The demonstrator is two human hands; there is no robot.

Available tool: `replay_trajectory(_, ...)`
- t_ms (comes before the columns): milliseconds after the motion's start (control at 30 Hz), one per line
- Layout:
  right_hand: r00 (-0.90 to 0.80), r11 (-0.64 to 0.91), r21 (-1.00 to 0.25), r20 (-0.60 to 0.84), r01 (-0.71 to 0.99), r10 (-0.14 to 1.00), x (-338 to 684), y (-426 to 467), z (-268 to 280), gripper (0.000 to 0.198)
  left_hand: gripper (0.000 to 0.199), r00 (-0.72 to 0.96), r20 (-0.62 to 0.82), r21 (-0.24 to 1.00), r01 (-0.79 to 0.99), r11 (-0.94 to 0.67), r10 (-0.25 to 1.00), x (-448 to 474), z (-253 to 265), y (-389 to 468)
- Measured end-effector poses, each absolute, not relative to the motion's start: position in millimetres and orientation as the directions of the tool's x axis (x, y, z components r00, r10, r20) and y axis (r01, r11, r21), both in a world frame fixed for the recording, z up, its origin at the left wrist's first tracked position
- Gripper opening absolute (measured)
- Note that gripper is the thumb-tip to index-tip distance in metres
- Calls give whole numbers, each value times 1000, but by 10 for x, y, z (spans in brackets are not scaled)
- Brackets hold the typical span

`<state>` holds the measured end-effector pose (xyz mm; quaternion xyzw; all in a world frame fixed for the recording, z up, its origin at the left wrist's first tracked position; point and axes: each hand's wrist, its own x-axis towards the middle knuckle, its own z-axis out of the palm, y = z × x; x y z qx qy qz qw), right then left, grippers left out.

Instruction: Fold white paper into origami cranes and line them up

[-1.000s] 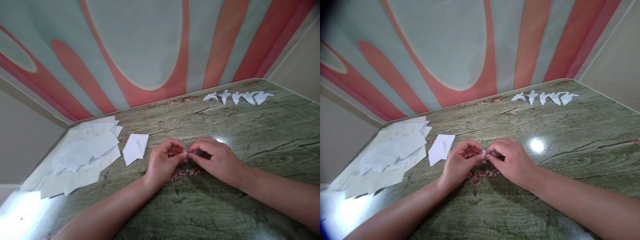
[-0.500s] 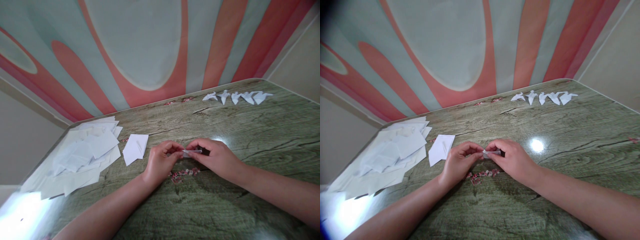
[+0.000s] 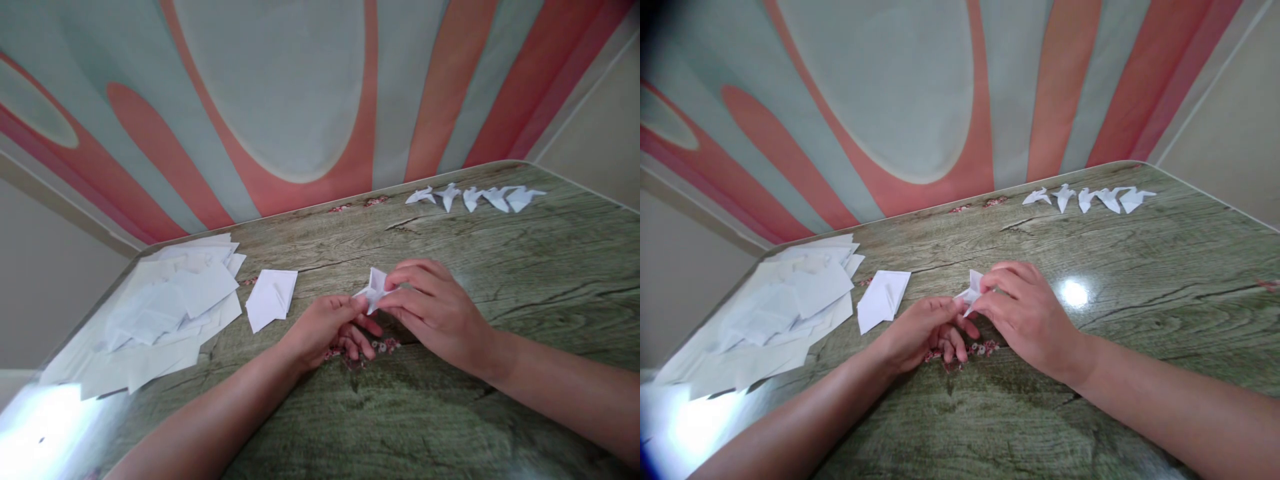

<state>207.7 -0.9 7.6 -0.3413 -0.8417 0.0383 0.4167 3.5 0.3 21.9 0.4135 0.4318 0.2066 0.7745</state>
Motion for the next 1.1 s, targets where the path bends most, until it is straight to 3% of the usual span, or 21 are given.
replay_trajectory(133,-430,766,-357,665,535,611,2076,-13,79,16,17,582,-497,766,-54,640,644,22,224,0)
replay_trajectory(267,-194,584,-567,601,581,776,2052,-25,110,9,17,495,-475,783,-139,606,727,34,213,-2)
replay_trajectory(367,-189,336,-806,278,488,942,2025,-35,137,12,20,428,-436,810,-197,553,792,45,184,-3)
replay_trajectory(433,-307,178,-905,56,387,950,2004,-38,144,16,23,405,-414,830,-199,521,815,60,160,-13)
replay_trajectory(500,-354,81,-946,-38,314,934,1987,-39,143,19,24,404,-395,855,-168,491,825,85,144,-33)
replay_trajectory(633,-309,21,-945,-85,327,947,1977,-51,133,20,26,409,-349,922,-11,387,843,157,153,-90)
replay_trajectory(800,-243,119,-883,5,454,970,1952,-103,140,12,23,363,-302,951,186,248,882,231,182,-149)
replay_trajectory(967,-190,177,-865,97,469,977,1938,-122,180,12,24,338,-328,944,154,292,882,269,205,-146)
replay_trajectory(1100,-239,133,-919,44,371,970,1974,-95,187,16,21,347,-346,937,79,340,872,249,207,-133)
